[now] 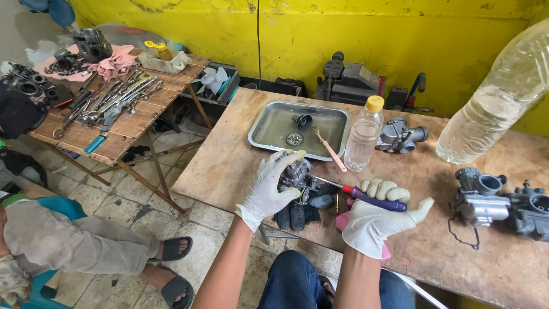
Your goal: The person is unscrewing the top cover of a motorcycle carburetor using a screwdriver and then removing the cover to access internal parts.
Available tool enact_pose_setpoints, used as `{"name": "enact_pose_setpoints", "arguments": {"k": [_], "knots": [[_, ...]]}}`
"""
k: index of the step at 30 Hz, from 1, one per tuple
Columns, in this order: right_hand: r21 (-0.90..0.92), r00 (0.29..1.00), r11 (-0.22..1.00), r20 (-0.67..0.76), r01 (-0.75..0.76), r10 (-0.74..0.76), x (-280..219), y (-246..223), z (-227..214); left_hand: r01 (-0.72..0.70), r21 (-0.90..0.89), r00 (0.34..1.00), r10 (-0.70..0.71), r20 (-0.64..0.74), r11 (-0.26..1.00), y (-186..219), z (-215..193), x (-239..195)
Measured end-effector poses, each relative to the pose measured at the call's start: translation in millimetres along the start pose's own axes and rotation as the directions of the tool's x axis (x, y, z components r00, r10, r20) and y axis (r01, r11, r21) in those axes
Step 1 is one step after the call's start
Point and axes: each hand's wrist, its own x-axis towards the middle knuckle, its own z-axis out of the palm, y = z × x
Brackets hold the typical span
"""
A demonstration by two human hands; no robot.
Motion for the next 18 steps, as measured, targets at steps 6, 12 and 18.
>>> {"name": "enact_pose_setpoints", "arguments": {"k": [6, 12, 18], "knots": [[0.055, 0.996, 0.997, 0.081, -0.053, 0.048, 19, 8, -27, 0.049, -0.051, 0.998, -0.051, -0.039, 0.997, 5, 0, 8], [-0.008, 0.974, 0.991, -0.185, -0.132, 0.129, 6, -6, 6, -0.040, 0.058, 0.988, 0.048, -0.145, 0.998, 13, 7, 15], [-0.045, 0.996, 0.997, -0.068, -0.059, 0.056, -3, -4, 15, -0.003, -0.131, 0.964, -0.032, -0.265, 0.991, 14, 29, 19]]}}
